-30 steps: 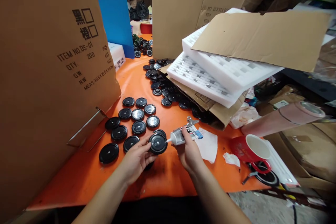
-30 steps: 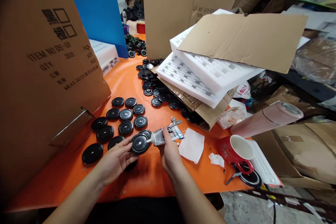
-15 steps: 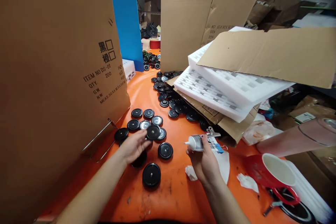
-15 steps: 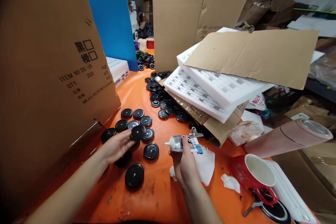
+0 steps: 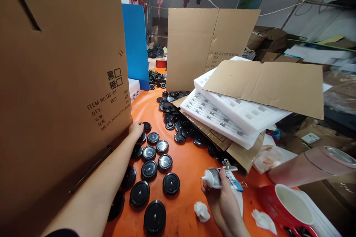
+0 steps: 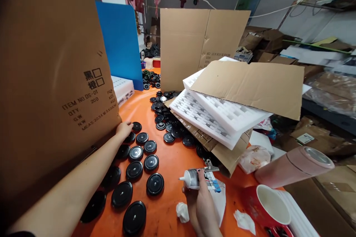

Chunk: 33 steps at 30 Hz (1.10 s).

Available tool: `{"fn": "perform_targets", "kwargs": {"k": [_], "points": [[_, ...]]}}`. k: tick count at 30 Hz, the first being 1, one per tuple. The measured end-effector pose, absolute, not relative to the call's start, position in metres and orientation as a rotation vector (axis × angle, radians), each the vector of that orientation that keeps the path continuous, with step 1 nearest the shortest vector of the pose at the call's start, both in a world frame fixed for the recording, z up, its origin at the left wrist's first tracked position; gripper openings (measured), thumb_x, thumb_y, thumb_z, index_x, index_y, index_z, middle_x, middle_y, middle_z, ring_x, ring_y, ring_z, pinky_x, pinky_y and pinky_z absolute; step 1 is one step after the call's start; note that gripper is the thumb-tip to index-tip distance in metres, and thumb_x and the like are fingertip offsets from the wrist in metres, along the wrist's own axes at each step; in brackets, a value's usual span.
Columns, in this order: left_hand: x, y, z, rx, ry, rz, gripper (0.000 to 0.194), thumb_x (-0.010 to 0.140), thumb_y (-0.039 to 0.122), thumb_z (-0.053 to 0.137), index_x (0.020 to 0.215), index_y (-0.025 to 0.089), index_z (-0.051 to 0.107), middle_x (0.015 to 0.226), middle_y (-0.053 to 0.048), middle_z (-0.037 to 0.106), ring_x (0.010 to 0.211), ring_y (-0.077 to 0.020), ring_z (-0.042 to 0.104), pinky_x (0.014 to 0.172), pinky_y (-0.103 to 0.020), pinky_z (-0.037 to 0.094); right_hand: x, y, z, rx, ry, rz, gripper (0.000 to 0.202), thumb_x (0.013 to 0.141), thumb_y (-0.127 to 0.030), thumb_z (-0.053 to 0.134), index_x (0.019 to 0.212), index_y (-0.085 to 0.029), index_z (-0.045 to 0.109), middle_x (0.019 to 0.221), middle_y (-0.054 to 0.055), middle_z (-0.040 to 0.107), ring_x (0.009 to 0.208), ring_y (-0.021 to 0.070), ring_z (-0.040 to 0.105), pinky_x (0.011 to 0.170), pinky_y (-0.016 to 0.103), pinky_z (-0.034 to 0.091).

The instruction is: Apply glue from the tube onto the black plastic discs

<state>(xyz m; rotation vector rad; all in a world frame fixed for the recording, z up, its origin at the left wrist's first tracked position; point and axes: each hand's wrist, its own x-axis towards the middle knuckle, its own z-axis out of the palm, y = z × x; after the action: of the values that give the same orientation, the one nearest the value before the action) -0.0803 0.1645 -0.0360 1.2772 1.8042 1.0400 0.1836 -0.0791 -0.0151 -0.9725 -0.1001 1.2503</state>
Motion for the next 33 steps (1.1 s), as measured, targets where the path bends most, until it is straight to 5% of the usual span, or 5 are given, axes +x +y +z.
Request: {"fn": "perform_targets", "kwargs": {"k": [6,14,26,30,33], "points": [[-0.076,0.127,-0.033,1.727,1.760,0.829,0.033,0.085,0.038,0.051,0.107,0.016,0.059,0.119,-0.009,0.057,0.113,-0.0231,0.050,0.098,-0.046,0.036,0.184,-0.074,-0.022,-0.968,-0.064,1.317,0.025,0.075,-0.042,0.065,0.077,-0.020,0.053,0.059,-0.004,0.057,0.048,0.0110,0.050,0.046,0.024,0.042],[0.035,0.115,-0.039,1.922,1.464,0.561,0.030,0.085,0.035,0.052,0.107,0.016,0.057,0.112,-0.008,0.058,0.101,-0.0206,0.056,0.089,-0.044,0.045,0.178,-0.073,-0.015,-0.960,-0.053,1.367,0.024,0.079,-0.044,0.059,0.076,-0.021,0.053,0.058,-0.004,0.059,0.046,0.0101,0.049,0.043,0.022,0.039],[0.047,0.045,-0.038,1.438,1.196,0.440,0.036,0.074,0.036,0.062,0.104,0.017,0.056,0.094,-0.005,0.064,0.083,-0.0188,0.060,0.066,-0.027,0.045,0.184,-0.080,-0.022,-0.970,-0.060,1.221,0.028,0.074,-0.045,0.065,0.078,-0.019,0.054,0.060,-0.004,0.059,0.048,0.0108,0.052,0.042,0.022,0.040],[0.024,-0.022,-0.033,1.129,1.094,0.439,0.051,0.084,0.058,0.032,0.107,0.019,0.055,0.097,-0.007,0.065,0.079,-0.0169,0.060,0.058,-0.024,0.043,0.166,-0.076,-0.020,-0.970,-0.098,1.225,0.029,0.072,-0.045,0.066,0.074,-0.018,0.056,0.059,-0.004,0.058,0.050,0.0101,0.052,0.044,0.021,0.042],[0.016,-0.055,-0.029,0.634,0.899,0.537,0.049,0.084,0.059,0.033,0.098,0.019,0.059,0.087,-0.004,0.065,0.071,-0.0123,0.058,0.056,-0.021,0.041,0.153,-0.076,-0.025,-1.032,-0.187,1.163,0.031,0.070,-0.047,0.067,0.080,-0.019,0.059,0.070,-0.003,0.063,0.063,0.0125,0.059,0.059,0.024,0.049]]}}
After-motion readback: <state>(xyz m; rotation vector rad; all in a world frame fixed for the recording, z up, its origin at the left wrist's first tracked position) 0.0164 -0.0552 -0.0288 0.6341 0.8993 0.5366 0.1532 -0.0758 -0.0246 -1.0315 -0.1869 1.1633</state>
